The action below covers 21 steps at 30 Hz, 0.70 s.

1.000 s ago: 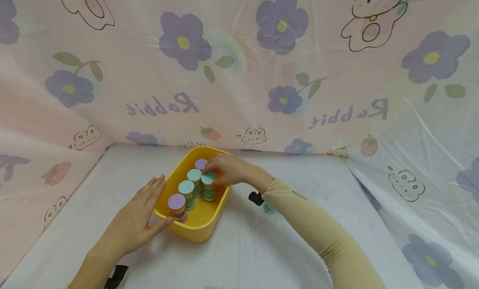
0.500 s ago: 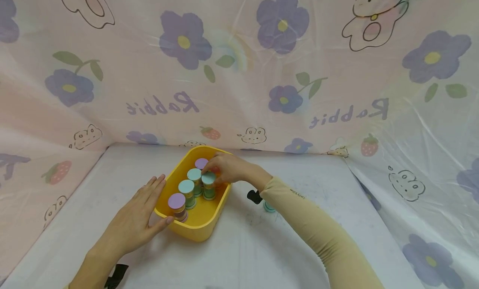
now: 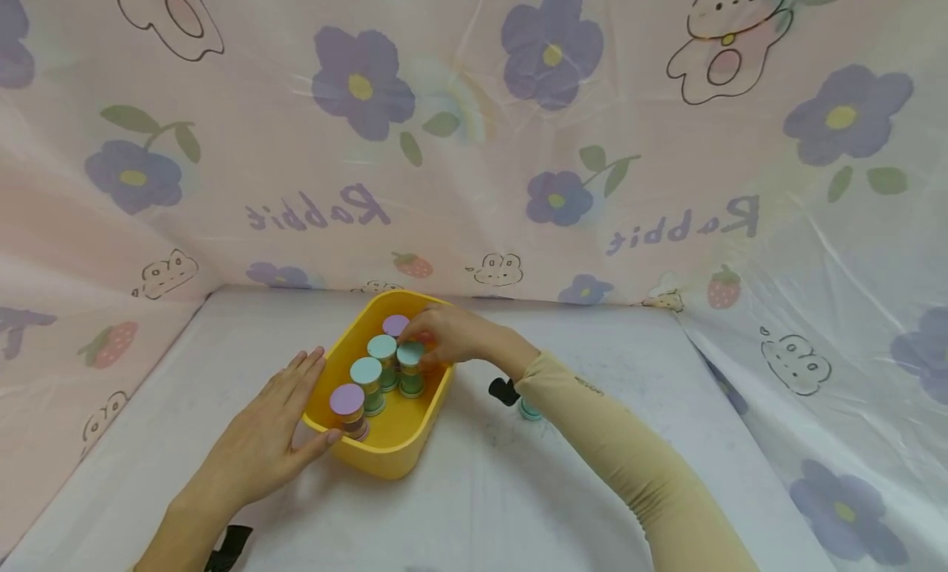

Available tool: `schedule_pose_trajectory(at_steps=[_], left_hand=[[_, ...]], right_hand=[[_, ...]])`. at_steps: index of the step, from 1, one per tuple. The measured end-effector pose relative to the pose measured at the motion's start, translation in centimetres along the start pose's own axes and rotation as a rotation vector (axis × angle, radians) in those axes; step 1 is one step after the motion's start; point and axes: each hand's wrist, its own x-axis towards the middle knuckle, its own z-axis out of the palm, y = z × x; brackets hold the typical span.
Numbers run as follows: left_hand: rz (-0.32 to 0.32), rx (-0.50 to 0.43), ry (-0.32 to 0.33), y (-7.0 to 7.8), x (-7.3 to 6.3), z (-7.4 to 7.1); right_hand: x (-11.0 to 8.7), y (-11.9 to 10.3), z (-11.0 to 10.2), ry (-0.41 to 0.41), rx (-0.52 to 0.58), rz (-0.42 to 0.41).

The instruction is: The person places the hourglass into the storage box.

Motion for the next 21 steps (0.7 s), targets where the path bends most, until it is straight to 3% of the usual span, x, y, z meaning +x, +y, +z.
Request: schedule_pose_trajectory(at_steps=[7, 11, 21], left_hand=[[-0.014, -0.006, -0.015, 0.2, 0.1, 0.0], [-0.011, -0.003, -0.011, 0.2, 0.0, 0.0], [-0.008, 0.001, -0.009, 0.2, 0.0, 0.0]], right_hand=[[-1.5, 0.2, -0.1, 0.097, 0.051, -0.053], [-2.9, 0.3, -0.3, 0.202, 0.065, -0.094], [-7.0, 0.7, -0.2, 0.479, 0.189, -0.077]])
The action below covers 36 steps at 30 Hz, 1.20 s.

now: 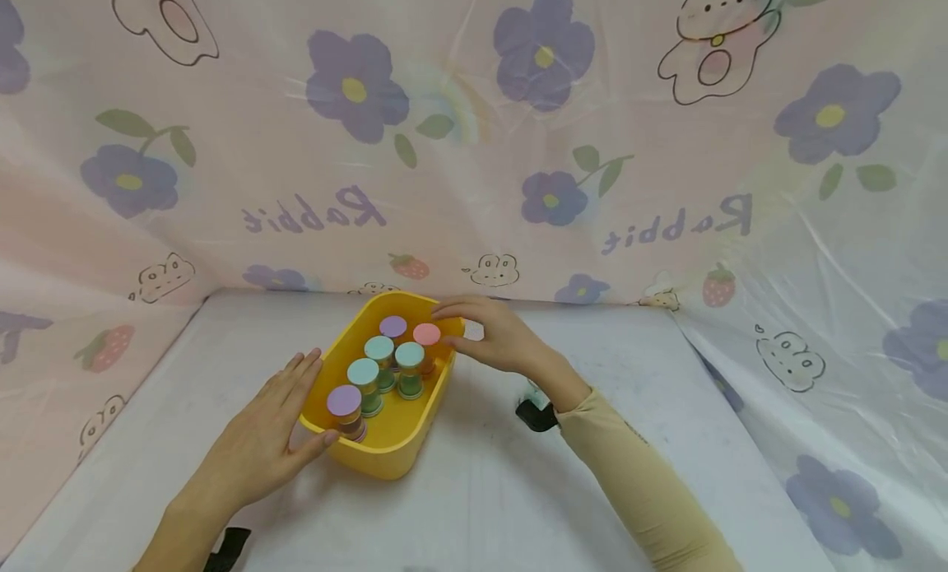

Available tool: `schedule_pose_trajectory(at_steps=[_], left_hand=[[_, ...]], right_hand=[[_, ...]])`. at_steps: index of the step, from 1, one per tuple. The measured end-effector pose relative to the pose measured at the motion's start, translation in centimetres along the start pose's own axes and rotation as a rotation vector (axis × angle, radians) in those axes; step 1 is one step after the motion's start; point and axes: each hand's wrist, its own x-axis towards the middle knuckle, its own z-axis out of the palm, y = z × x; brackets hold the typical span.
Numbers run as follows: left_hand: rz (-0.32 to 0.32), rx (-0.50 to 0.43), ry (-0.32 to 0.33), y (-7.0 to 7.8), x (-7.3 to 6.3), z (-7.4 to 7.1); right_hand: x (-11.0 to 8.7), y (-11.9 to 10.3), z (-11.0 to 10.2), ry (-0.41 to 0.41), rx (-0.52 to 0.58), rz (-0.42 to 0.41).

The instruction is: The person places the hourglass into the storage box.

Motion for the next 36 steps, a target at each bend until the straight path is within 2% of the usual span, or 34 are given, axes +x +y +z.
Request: schedule_pose_trajectory(at_steps=[8, 12, 17, 27, 32, 36], left_hand=[[-0.008, 0.001, -0.007, 0.0, 0.0, 0.0], [-0.012, 0.0, -0.012, 0.1, 0.0, 0.0], [-0.008, 0.002, -0.011, 0.1, 0.0, 0.0], [-0.012, 0.006, -0.016, 0.1, 0.0, 0.0], [-0.009, 0.009, -0.012, 0.1, 0.0, 0.0], [-0.006, 0.009, -0.011, 0.1, 0.0, 0.0]], right_hand=[[-2.8, 0.9, -1.4, 0.211, 0.024, -0.019], [-4.2, 1.7, -2.0, 0.271, 0.049, -0.01], [-6.3, 2.9, -2.5, 0.317, 0.07, 0.049], [-10.3, 4.6, -2.4, 0.32, 0.071, 0.177], [-12.0, 5.0, -1.9, 0.274, 0.087, 0.263], [-13.1, 5.4, -1.4, 0.219, 0.109, 0.299]])
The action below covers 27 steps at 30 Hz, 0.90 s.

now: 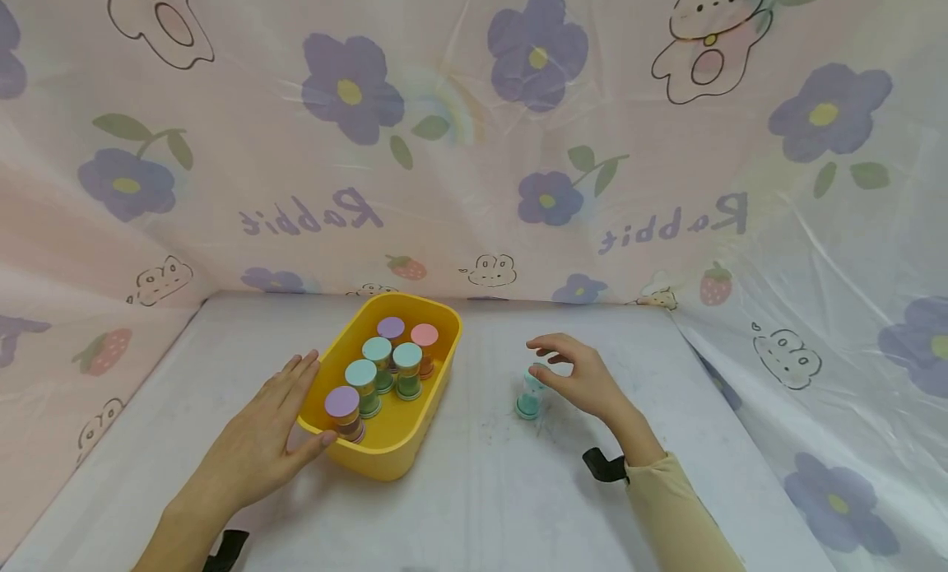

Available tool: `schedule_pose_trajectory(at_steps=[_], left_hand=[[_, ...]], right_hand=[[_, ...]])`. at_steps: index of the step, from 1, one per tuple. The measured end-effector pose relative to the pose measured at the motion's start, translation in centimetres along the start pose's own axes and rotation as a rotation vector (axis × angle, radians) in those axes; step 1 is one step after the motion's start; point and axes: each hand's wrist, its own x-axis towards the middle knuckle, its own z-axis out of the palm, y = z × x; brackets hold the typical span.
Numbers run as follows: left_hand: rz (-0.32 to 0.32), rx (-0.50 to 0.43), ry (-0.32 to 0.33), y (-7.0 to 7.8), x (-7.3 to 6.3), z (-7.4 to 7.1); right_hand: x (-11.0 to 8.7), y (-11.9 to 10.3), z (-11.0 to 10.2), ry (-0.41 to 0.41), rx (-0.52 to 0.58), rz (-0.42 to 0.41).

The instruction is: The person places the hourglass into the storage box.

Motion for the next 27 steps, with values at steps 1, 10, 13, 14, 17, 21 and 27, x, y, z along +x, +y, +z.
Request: schedule_pose_trajectory(at_steps=[1, 10, 13, 14, 17, 21, 27], left_hand=[[0.001, 0.001, 0.0, 0.0, 0.0, 0.0], [0.0, -0.004, 0.005, -0.1, 0.0, 0.1], [0.0, -0.005, 0.006, -0.1, 0.0, 0.1], [0.0, -0.006, 0.006, -0.1, 0.0, 0.1], [-0.001, -0.009, 0.006, -0.1, 0.0, 0.1], [-0.003, -0.012, 0.0, -0.1, 0.0, 0.1], [-0.012, -0.013, -0.01, -0.1, 0.0, 0.1]], right_hand=[[-0.2, 0.2, 0.1, -0.012, -0.002, 0.005], [-1.5, 1.0, 0.8, -0.078, -0.02, 0.054], [-1.7, 1.1, 0.9, -0.087, -0.008, 0.062], [-1.8, 1.2, 1.0, -0.089, -0.001, 0.064], [-1.9, 1.2, 1.1, -0.089, 0.007, 0.066], [-2.0, 1.0, 1.3, -0.083, 0.001, 0.056], [-2.0, 0.8, 1.3, -0.075, -0.004, 0.05]])
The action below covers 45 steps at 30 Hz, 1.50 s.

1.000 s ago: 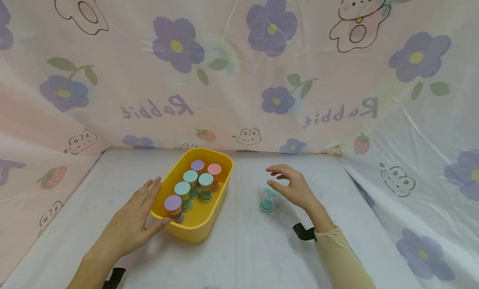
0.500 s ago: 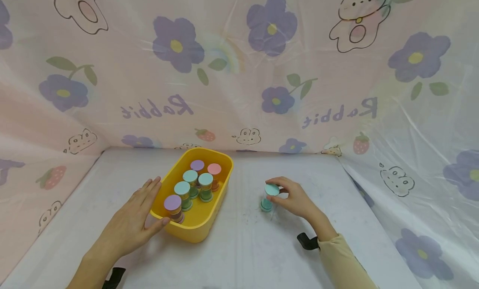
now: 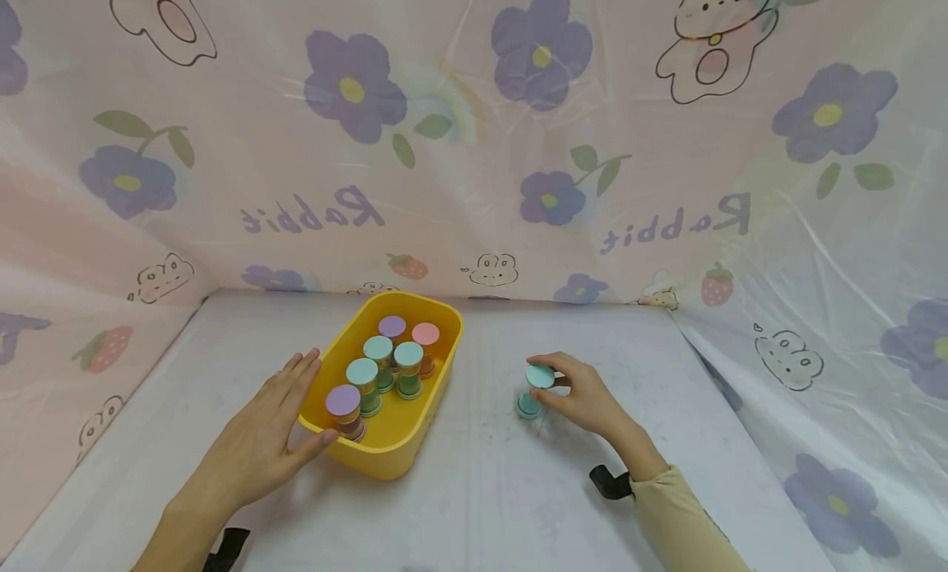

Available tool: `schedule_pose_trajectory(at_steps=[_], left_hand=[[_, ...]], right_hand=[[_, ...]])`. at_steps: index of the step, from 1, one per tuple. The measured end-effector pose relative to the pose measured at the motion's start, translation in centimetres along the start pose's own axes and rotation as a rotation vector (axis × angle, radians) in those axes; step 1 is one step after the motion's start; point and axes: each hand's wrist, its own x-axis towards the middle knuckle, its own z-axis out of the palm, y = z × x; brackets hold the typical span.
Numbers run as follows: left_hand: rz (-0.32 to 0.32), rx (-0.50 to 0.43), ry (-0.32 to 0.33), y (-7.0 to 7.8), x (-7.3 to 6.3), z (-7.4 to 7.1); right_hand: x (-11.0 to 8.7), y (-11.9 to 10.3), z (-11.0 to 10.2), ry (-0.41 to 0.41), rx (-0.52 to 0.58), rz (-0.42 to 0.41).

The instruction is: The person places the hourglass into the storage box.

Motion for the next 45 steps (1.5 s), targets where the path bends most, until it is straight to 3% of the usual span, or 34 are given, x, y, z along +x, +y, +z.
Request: schedule_pose_trajectory(at_steps=[19, 30, 45], left_hand=[[0.012, -0.005, 0.014, 0.0, 0.0, -0.1], [0.012, 0.006, 0.014, 0.1, 0.1, -0.2], [0.013, 0.01, 0.01, 0.0, 0.1, -0.2]], right_hand=[[1.8, -0.9, -1.0, 0.006, -0.01, -0.107], [3.9, -2.9, -1.9, 0.008, 0.011, -0.203], [6.9, -7.2, -2.4, -0.053, 0.04, -0.289]])
